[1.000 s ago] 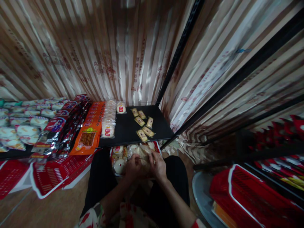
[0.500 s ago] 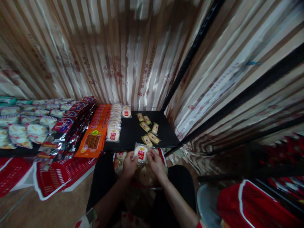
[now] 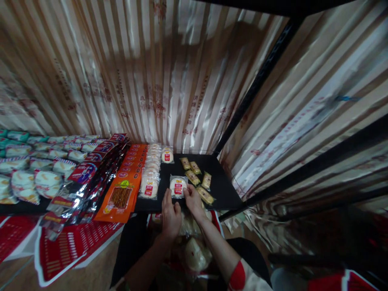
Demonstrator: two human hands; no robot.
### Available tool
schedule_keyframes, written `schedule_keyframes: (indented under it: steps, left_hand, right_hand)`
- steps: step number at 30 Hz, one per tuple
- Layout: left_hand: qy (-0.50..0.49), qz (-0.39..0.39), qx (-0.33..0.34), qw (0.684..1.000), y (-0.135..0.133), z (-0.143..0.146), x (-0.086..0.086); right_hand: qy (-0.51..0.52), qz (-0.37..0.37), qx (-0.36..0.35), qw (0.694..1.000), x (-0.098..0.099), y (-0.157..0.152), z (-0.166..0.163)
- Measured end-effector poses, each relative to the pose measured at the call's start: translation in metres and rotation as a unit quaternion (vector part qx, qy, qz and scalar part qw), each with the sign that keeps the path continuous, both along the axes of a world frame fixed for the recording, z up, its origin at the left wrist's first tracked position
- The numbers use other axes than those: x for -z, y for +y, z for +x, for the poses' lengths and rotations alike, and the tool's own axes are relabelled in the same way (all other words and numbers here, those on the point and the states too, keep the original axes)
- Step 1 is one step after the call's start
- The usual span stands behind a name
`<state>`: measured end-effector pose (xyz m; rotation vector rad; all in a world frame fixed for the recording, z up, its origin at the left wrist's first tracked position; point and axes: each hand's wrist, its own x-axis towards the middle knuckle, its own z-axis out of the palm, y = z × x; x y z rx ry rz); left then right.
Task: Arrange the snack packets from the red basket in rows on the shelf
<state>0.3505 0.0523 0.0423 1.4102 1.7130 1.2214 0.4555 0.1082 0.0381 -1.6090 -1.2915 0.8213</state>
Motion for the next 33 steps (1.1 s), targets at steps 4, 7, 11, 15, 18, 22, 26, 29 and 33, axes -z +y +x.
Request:
schedule_keyframes:
  steps: [4, 7, 11, 15, 18, 22, 26, 29, 33]
  left_hand:
    - [0.015, -0.003, 0.018, 1.000, 0.018, 0.010, 0.005]
    - [0.015, -0.030, 0.000, 0.999, 0.037, 0.010, 0.010]
    - [0.007, -0.038, -0.011, 0.999, 0.060, 0.008, 0.016]
    - [0.012, -0.046, -0.017, 0.999, 0.081, 0.008, 0.017]
    - [0.022, -0.051, -0.022, 0.998, 0.097, 0.009, 0.016]
    - [0.018, -0.041, -0.042, 0.998, 0.118, 0.010, 0.017]
    - [0.013, -0.034, -0.060, 0.998, 0.136, 0.009, 0.019]
    - [0.012, -0.041, -0.059, 0.997, 0.146, 0.007, 0.021]
    - [0.017, -0.024, -0.063, 0.998, 0.155, 0.007, 0.022]
  right_hand:
    - [-0.036, -0.001, 0.003, 0.999, 0.003, 0.026, -0.010]
    - [-0.085, -0.015, 0.003, 0.996, 0.003, 0.042, -0.017]
    - [-0.149, -0.041, -0.001, 0.988, 0.002, 0.065, -0.023]
    - [-0.167, -0.050, -0.014, 0.985, 0.002, 0.092, -0.024]
    - [-0.157, -0.049, -0.022, 0.986, 0.005, 0.110, -0.024]
    - [-0.153, -0.037, -0.023, 0.987, 0.010, 0.131, -0.025]
    - [-0.155, -0.016, -0.021, 0.988, 0.015, 0.150, -0.027]
    - [-0.160, 0.002, -0.019, 0.987, 0.018, 0.163, -0.030]
    - [-0.172, 0.011, -0.012, 0.985, 0.018, 0.174, -0.032]
